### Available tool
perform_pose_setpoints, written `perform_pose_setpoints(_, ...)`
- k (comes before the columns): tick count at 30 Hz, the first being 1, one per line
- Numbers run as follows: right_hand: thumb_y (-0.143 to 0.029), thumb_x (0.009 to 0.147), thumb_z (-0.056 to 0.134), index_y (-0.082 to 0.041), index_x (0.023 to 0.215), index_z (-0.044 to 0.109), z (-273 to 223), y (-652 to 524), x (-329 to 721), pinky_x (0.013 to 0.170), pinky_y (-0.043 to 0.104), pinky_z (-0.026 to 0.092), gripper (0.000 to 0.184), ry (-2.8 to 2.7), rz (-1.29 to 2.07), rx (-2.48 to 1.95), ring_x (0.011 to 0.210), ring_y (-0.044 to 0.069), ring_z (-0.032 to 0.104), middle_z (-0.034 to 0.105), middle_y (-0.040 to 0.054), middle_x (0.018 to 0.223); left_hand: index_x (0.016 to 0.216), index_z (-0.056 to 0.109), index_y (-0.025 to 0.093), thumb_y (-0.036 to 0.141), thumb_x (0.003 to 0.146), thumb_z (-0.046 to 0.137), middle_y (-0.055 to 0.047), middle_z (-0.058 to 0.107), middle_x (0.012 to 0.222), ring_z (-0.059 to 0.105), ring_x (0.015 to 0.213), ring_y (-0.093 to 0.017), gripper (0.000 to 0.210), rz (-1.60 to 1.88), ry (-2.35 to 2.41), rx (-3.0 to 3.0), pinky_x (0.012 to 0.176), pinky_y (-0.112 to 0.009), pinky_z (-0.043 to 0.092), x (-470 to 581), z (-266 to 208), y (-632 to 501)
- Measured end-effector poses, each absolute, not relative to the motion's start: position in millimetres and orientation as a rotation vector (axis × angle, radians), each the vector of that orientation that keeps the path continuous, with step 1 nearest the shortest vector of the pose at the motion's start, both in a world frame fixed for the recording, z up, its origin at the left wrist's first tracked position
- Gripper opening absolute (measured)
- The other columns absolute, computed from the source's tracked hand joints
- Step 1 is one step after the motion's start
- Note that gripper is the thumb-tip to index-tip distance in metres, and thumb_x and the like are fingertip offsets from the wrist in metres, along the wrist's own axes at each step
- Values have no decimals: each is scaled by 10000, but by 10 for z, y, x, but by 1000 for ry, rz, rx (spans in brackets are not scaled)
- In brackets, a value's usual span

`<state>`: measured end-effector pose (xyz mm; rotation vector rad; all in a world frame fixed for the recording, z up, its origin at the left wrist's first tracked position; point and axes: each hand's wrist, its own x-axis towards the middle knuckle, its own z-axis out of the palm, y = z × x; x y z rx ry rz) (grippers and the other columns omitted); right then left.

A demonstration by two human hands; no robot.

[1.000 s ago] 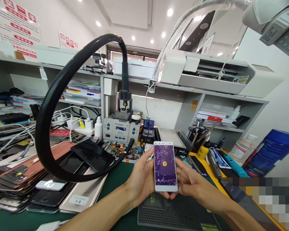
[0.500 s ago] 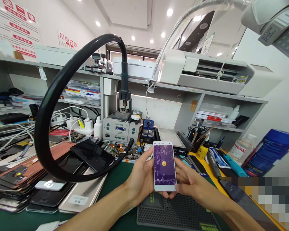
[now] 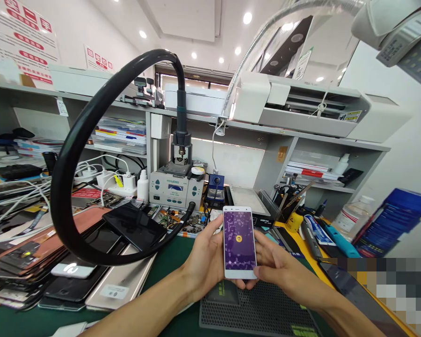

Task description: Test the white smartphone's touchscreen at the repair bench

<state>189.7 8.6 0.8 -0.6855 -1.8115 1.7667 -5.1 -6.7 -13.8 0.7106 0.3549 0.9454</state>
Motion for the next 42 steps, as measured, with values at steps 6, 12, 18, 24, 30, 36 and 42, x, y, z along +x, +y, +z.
perform_pose_setpoints(6, -163, 854, 673, -331, 1489, 312, 13, 80, 1907, 740, 338, 514, 750, -1795, 1787, -680, 886, 187, 650, 664, 38, 1087, 1210, 622, 132, 682, 926, 387, -155, 671, 974, 673, 785, -291, 662, 950, 349, 713, 604, -404, 557, -50, -145, -58)
perform_pose_setpoints(12, -66, 801, 635, -327, 1481, 328, -4, 99, 1906, 734, 341, 514, 791, -1769, 1806, -668, 882, 192, 656, 671, 36, 1093, 1190, 635, 133, 696, 913, 407, -153, 672, 963, 670, 782, -282, 667, 951, 346, 717, 607, -394, 557, -51, -147, -58)
perform_pose_setpoints(18, -223, 918, 652, -318, 1493, 308, -27, 104, 1906, 728, 340, 498, 677, -1834, 1748, -651, 861, 192, 660, 676, 41, 1020, 1156, 649, 131, 695, 911, 417, -147, 675, 936, 665, 790, -263, 657, 951, 352, 713, 623, -358, 547, -45, -174, -51)
perform_pose_setpoints(24, -98, 851, 670, -329, 1484, 317, -18, 99, 1907, 728, 328, 508, 761, -1806, 1789, -637, 874, 182, 655, 671, 31, 1057, 1179, 639, 136, 698, 907, 420, -147, 674, 952, 667, 785, -271, 661, 946, 346, 714, 612, -380, 555, -47, -165, -57)
perform_pose_setpoints(30, -80, 842, 659, -327, 1481, 310, -16, 111, 1896, 728, 328, 507, 769, -1801, 1788, -647, 880, 182, 658, 671, 33, 1075, 1201, 629, 135, 698, 908, 413, -154, 672, 982, 671, 789, -286, 670, 948, 352, 717, 594, -396, 560, -50, -147, -59)
perform_pose_setpoints(36, -88, 831, 668, -313, 1443, 338, -9, 78, 1891, 719, 327, 491, 731, -1792, 1787, -651, 860, 180, 648, 662, 23, 1047, 1170, 650, 133, 700, 908, 416, -148, 674, 953, 670, 808, -276, 667, 946, 342, 716, 627, -371, 548, -48, -164, -53)
perform_pose_setpoints(42, -202, 893, 667, -266, 1346, 397, -34, -3, 1778, 694, 313, 447, 531, -1778, 1650, -737, 752, 149, 601, 643, 15, 965, 1134, 669, 131, 686, 922, 413, -136, 678, 930, 656, 808, -246, 647, 953, 330, 734, 666, -338, 524, -40, -187, -60)
